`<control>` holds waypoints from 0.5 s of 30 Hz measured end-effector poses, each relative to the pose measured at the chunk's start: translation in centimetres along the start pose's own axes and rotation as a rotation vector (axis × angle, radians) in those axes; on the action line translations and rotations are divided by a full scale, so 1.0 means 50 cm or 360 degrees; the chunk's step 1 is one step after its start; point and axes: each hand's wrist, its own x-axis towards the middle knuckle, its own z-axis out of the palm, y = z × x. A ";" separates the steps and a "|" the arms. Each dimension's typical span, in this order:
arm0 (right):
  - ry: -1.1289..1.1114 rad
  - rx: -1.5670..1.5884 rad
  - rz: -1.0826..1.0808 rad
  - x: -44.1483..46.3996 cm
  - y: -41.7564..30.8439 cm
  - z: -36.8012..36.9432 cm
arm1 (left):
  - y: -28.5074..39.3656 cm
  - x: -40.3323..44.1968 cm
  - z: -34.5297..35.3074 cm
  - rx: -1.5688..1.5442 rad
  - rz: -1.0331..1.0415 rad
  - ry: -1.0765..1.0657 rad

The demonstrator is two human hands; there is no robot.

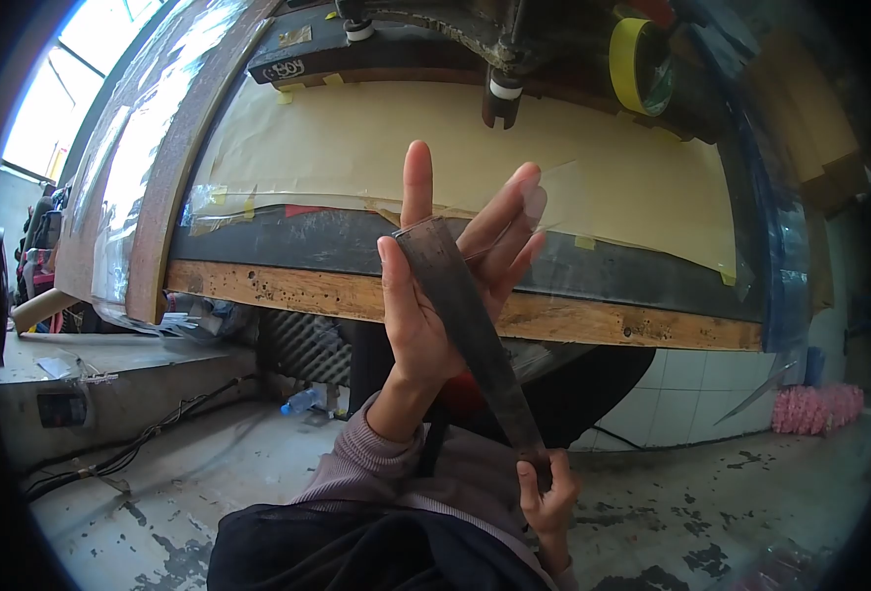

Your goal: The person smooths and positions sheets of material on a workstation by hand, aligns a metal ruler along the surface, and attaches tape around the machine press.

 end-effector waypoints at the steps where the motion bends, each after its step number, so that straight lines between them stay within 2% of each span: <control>1: 0.0008 0.0006 -0.0004 0.000 0.000 0.000 | 0.000 0.000 0.000 -0.0005 0.0003 -0.0003; 9: 0.0014 -0.0005 -0.0028 0.004 -0.003 0.003 | -0.003 0.000 -0.003 -0.0038 0.0049 -0.0067; 12: -0.0046 0.0013 0.0051 0.004 -0.010 -0.001 | 0.000 0.000 -0.007 0.0101 -0.0001 -0.0058; 15: 0.0005 -0.0023 -0.0020 0.008 -0.012 0.002 | 0.001 0.000 0.002 0.0059 -0.0025 0.0050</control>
